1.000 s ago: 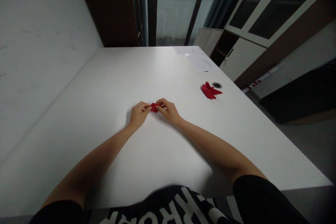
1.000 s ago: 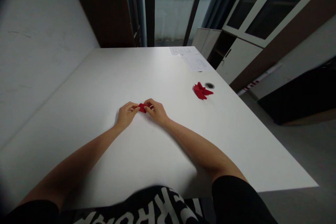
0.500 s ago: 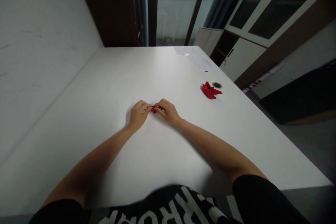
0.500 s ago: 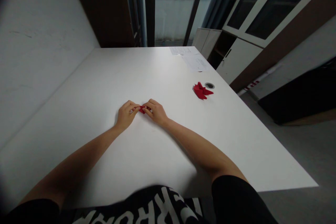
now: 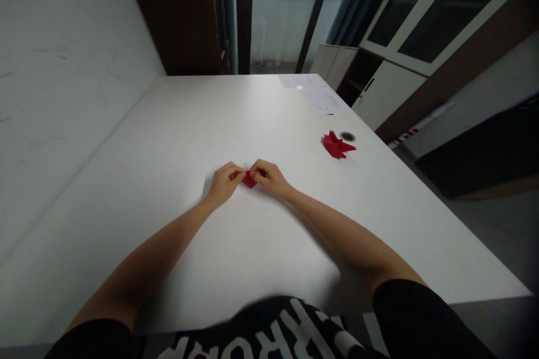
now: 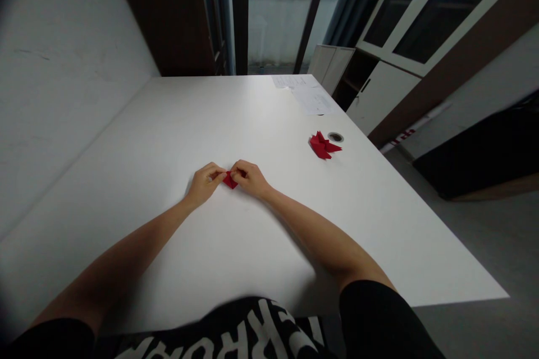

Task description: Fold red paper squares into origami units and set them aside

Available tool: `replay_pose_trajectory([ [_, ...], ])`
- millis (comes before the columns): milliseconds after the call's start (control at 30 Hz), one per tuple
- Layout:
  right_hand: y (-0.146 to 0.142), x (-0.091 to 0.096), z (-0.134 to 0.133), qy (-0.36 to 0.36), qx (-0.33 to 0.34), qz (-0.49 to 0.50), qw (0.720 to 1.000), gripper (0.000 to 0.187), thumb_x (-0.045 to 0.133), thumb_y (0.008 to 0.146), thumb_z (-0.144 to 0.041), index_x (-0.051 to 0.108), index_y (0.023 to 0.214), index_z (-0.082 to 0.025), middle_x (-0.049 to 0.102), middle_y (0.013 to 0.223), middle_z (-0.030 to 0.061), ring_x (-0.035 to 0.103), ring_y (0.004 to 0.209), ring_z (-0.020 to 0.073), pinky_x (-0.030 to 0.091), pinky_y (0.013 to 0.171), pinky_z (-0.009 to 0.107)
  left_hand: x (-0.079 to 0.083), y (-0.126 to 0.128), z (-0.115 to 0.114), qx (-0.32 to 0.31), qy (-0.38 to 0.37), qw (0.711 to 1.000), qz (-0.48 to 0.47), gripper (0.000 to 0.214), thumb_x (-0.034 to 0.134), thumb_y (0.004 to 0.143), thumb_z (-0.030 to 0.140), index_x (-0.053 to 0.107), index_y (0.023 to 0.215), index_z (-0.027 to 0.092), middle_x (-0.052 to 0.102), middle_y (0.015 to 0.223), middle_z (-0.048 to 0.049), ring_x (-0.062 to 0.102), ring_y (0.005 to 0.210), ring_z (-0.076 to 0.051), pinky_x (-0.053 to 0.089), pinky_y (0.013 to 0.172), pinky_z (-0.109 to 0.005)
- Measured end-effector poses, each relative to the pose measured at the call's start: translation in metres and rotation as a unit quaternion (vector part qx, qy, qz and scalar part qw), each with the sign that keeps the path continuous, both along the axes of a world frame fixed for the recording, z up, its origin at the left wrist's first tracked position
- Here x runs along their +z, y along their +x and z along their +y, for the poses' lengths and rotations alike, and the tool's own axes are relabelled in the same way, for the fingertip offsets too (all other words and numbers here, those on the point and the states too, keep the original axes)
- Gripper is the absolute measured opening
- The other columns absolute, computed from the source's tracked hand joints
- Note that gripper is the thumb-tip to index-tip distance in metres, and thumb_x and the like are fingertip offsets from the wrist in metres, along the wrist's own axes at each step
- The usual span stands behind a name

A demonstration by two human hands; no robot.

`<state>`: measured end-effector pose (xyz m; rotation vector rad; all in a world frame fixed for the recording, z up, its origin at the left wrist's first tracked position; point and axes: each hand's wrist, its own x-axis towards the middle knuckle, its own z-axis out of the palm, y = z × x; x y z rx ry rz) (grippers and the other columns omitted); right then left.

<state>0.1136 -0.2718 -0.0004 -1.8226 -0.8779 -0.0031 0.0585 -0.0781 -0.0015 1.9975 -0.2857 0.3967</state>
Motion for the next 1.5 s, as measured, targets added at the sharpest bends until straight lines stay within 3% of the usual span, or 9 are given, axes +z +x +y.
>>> replay_pose_trajectory([
  [167,-0.003,-0.001,0.001,-0.030,-0.025,-0.030,0.999,0.011,0.058,0.089,-0.025,0.066,0.085,-0.019,0.054,0.067,-0.0031,0.045,0.060,0.0112,0.035,0.061,0.025,0.005,-0.006,-0.003,0.031,0.059,0.998,-0.019,0.007,0.066,0.087,0.023,0.071,0.091,0.022,0.060,0.079,-0.0005,0.052,0.068,-0.014,0.041,0.066,-0.027],
  [367,-0.008,0.001,0.000,-0.078,0.005,-0.072,0.994,0.014,0.054,0.092,-0.024,0.066,0.087,-0.020,0.066,0.080,0.0010,0.052,0.065,0.0117,0.038,0.065,0.024,0.010,-0.010,-0.005,0.022,0.123,0.991,-0.043,0.014,0.059,0.093,0.026,0.067,0.083,0.021,0.062,0.078,-0.0008,0.055,0.070,-0.014,0.042,0.070,-0.027],
  [700,-0.007,-0.001,0.000,-0.105,-0.012,-0.065,0.992,0.006,0.052,0.088,-0.022,0.057,0.090,-0.019,0.061,0.071,-0.0027,0.048,0.059,0.0100,0.035,0.060,0.022,0.008,-0.009,-0.005,0.039,0.122,0.991,-0.027,0.009,0.058,0.091,0.019,0.065,0.085,0.021,0.062,0.080,0.0004,0.054,0.068,-0.013,0.042,0.068,-0.027],
  [800,-0.006,-0.001,-0.001,-0.098,-0.015,-0.059,0.993,0.005,0.051,0.088,-0.022,0.054,0.090,-0.020,0.058,0.068,-0.0038,0.046,0.057,0.0100,0.034,0.059,0.022,0.004,-0.005,-0.003,0.042,0.100,0.994,-0.026,0.009,0.056,0.092,0.019,0.062,0.085,0.020,0.061,0.082,0.0001,0.053,0.070,-0.013,0.041,0.067,-0.027],
  [933,-0.004,-0.002,-0.003,-0.062,-0.043,-0.065,0.995,0.002,0.050,0.088,-0.020,0.052,0.089,-0.020,0.055,0.069,-0.0040,0.044,0.057,0.0103,0.035,0.059,0.023,-0.006,0.001,0.002,0.069,0.017,0.997,-0.010,0.010,0.052,0.096,0.024,0.058,0.089,0.020,0.060,0.084,-0.0004,0.054,0.074,-0.014,0.043,0.069,-0.026],
  [1133,-0.002,-0.003,-0.003,0.000,-0.077,-0.067,0.995,0.004,0.048,0.089,-0.021,0.051,0.088,-0.021,0.061,0.087,0.0024,0.052,0.069,0.0131,0.042,0.063,0.025,-0.021,0.013,0.007,0.096,-0.125,0.987,0.041,0.012,0.049,0.098,0.030,0.055,0.094,0.021,0.059,0.080,0.0004,0.057,0.069,-0.013,0.046,0.068,-0.026],
  [1367,-0.002,-0.009,-0.004,-0.024,-0.046,-0.068,0.996,0.016,0.051,0.092,-0.022,0.056,0.106,-0.021,0.064,0.086,-0.0001,0.054,0.062,0.0112,0.044,0.062,0.025,-0.017,0.007,0.003,0.068,-0.104,0.992,0.030,0.020,0.048,0.100,0.037,0.059,0.098,0.021,0.067,0.093,-0.0027,0.060,0.073,-0.014,0.049,0.072,-0.027],
  [1500,-0.002,-0.008,-0.004,-0.062,-0.007,-0.132,0.989,0.028,0.057,0.090,-0.023,0.058,0.118,-0.022,0.063,0.109,0.0056,0.058,0.071,0.0124,0.049,0.069,0.027,-0.016,0.006,0.003,0.077,-0.094,0.992,0.030,0.020,0.048,0.100,0.039,0.058,0.098,0.022,0.067,0.090,-0.0019,0.060,0.070,-0.013,0.049,0.069,-0.027],
])
